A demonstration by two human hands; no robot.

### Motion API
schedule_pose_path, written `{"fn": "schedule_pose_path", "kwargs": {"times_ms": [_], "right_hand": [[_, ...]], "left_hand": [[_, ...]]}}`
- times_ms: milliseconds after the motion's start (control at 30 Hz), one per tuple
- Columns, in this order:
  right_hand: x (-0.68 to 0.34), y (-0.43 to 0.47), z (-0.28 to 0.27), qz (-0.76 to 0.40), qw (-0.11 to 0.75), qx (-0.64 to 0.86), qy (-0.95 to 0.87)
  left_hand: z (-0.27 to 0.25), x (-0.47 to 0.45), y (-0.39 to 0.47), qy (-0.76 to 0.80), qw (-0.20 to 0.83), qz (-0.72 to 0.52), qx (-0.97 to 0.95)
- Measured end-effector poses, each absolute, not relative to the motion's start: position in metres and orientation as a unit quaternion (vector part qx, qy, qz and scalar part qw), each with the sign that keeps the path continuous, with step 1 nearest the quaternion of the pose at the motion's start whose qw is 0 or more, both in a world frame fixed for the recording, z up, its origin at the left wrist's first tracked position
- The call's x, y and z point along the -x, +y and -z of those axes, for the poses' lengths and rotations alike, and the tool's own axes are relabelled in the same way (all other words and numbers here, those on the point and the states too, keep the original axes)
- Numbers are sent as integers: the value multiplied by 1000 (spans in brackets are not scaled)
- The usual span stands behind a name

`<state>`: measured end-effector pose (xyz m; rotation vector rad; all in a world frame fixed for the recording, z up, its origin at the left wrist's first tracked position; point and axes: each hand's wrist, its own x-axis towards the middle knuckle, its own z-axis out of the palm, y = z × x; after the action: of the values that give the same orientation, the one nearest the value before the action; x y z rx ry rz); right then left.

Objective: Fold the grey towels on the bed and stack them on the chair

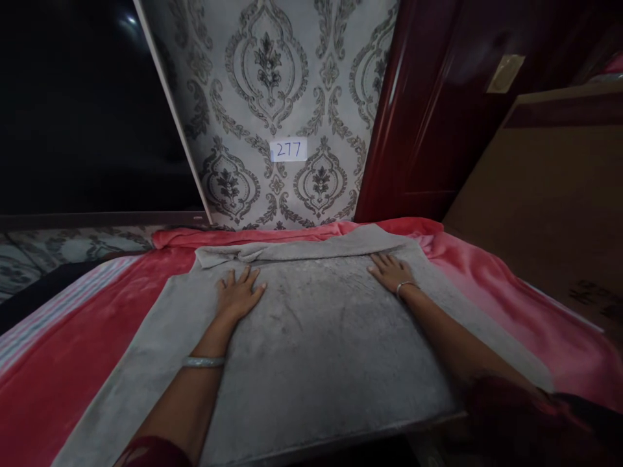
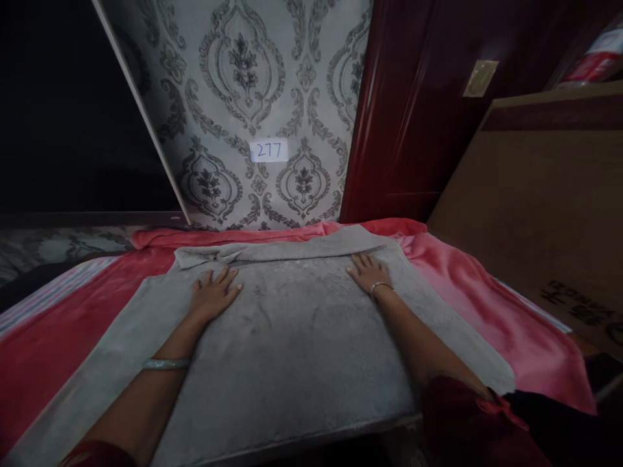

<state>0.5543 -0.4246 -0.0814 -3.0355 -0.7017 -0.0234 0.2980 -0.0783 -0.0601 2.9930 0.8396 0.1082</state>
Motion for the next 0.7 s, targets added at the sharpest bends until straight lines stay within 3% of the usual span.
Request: {"fn": "schedule_pose_path", "kwargs": {"times_ms": [400, 533, 700], "right_hand": [[-573, -559, 104, -4, 73, 996, -57], [-549, -550, 93, 29, 65, 996, -57], [-503, -468, 82, 61, 66, 957, -275]], "left_hand": [[56, -299, -79, 273, 24, -30, -961], [55, -298, -83, 276, 28, -32, -960], [48, -291, -92, 244, 23, -91, -965]]}}
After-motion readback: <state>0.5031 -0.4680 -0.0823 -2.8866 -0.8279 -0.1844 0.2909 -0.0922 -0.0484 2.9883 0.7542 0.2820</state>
